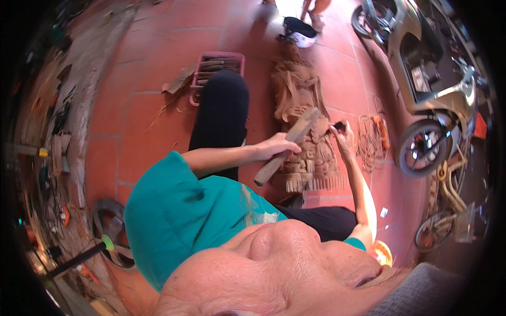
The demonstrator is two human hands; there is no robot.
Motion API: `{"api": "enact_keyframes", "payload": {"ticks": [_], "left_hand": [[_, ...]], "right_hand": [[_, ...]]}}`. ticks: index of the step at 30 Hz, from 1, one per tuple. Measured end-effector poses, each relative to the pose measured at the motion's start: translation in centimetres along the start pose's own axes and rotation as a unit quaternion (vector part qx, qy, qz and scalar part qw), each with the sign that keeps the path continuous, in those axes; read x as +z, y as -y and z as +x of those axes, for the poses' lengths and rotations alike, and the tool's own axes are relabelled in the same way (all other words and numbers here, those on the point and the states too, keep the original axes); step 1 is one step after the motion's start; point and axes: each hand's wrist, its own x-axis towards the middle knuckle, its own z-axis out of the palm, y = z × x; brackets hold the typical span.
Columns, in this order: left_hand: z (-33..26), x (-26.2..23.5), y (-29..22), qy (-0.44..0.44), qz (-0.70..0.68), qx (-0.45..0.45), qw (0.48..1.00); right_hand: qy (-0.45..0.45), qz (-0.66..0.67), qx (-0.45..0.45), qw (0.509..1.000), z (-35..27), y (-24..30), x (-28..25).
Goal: The person sits on a tiled floor and carves a wooden object using a chisel and mallet. They repeatedly strike the chisel to shape the wood, occasionally pausing to adjust their grip or inspect the work.
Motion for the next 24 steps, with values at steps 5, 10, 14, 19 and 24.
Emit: {"api": "enact_keyframes", "payload": {"ticks": [5, 10, 14, 19, 24], "left_hand": [[-0.1, 0.1, -0.3, 0.004, -0.035, -0.021, 0.999], [-0.2, 0.0, -0.2, 0.008, -0.031, -0.011, 0.999], [-0.3, 0.5, -0.4, -0.001, -0.023, -0.019, 1.0], [-0.3, 1.2, -0.9, 0.003, -0.031, -0.015, 0.999], [0.0, 1.8, -1.0, 0.003, -0.033, -0.021, 0.999]], "right_hand": [[0.003, -0.042, 0.007, 0.999, 0.3, -0.7, -0.1], [0.033, 0.0, -0.026, 0.999, -0.1, 0.6, 0.9], [0.054, -0.013, 0.007, 0.998, -0.2, 0.6, 0.7], [0.064, -0.033, -0.009, 0.997, -0.2, 0.4, 0.7], [0.067, -0.021, 0.013, 0.997, -0.1, 0.2, 0.3]]}}
